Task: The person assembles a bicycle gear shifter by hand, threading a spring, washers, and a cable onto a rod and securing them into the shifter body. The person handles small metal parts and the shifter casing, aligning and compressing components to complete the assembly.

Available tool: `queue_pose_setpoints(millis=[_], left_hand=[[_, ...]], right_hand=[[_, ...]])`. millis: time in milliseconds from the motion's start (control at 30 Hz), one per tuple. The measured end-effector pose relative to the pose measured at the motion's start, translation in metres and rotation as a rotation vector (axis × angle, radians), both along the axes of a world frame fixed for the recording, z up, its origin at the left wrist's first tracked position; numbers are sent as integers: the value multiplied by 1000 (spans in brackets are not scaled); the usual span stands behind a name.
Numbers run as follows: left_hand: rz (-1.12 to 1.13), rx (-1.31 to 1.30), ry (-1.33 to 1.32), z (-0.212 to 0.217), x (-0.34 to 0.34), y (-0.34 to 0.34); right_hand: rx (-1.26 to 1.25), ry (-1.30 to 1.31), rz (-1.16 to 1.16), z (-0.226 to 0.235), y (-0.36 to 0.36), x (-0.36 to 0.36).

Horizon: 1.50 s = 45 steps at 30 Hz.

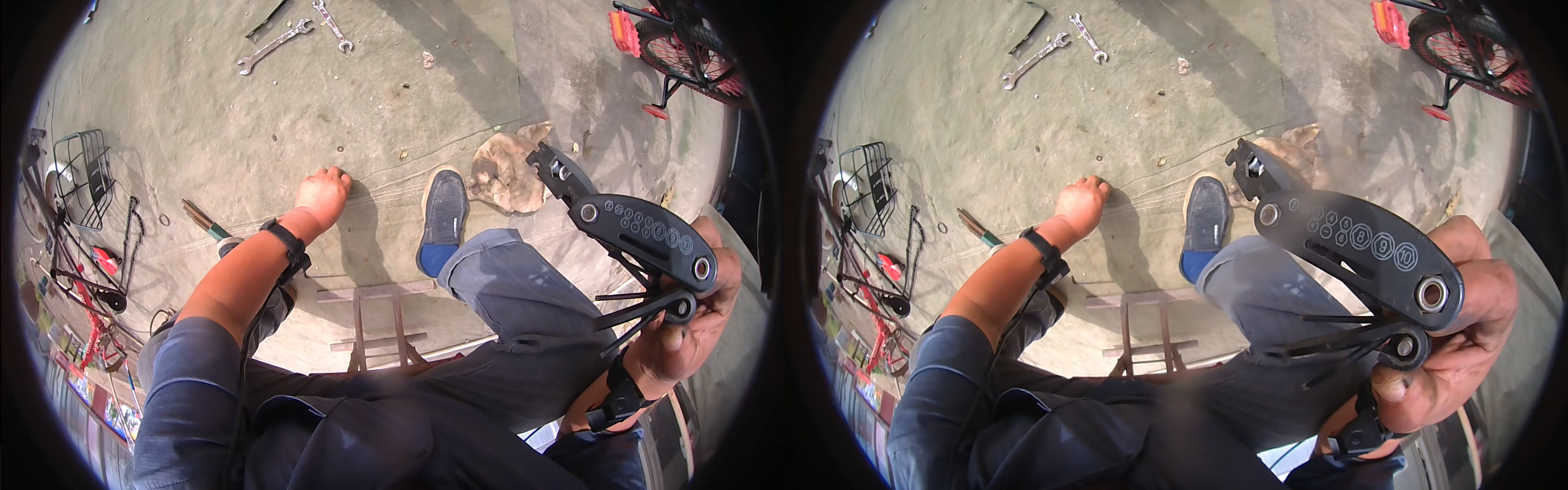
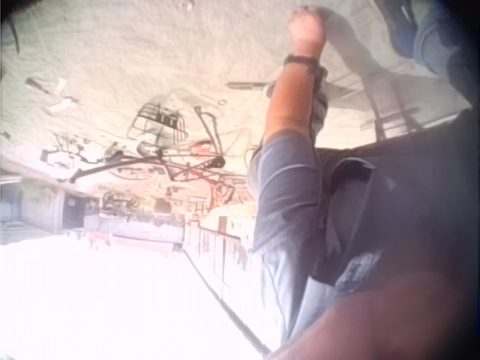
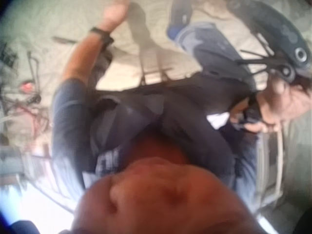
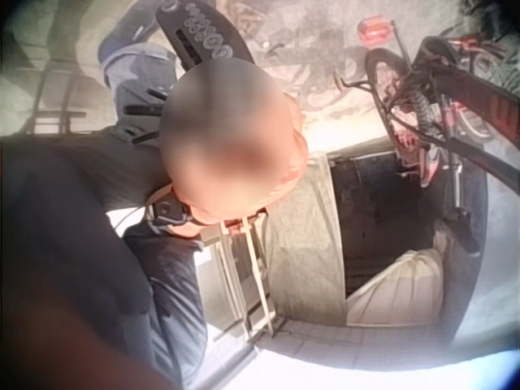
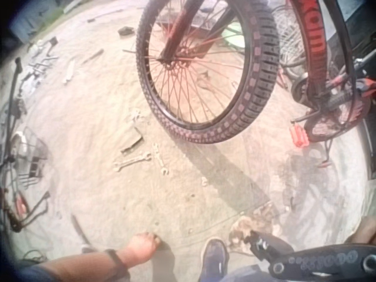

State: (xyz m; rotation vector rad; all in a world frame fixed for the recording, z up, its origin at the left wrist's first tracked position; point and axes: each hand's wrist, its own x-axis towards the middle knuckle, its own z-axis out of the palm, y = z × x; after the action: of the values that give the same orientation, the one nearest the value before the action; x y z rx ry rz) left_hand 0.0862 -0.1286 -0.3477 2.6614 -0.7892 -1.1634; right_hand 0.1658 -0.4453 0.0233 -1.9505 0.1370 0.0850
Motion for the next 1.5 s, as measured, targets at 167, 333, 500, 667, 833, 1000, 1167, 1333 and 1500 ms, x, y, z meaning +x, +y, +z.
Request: queue_pose_setpoints(millis=[167, 333, 500, 667, 833, 1000, 1167, 1333, 1500], left_hand=[[437, -210, 14, -4, 26, 11], [572, -284, -28, -6, 57, 13], [477, -261, -3, -2, 58, 5], [346, -131, -65, -3, 58, 0], [285, -44, -47, 2, 62, -4], [241, -14, -58, 7, 63, -4], [254, -1, -81, 5, 60, -4], [281, -6, -66, 0, 58, -4], [453, -233, -36, 7, 57, -2]], right_hand=[[-12, 6, -32, -3, 3, 1], [13, -30, 93, -7, -2, 1], [21, -24, 95, -7, -6, 2], [59, -26, 97, -10, -5, 3], [15, -32, 158, -9, -1, 7], [56, 13, 126, -5, 7, 8], [42, -18, 134, -8, 15, 8], [61, 43, 131, -5, 19, 8], [-36, 50, 112, -5, 26, 12]])
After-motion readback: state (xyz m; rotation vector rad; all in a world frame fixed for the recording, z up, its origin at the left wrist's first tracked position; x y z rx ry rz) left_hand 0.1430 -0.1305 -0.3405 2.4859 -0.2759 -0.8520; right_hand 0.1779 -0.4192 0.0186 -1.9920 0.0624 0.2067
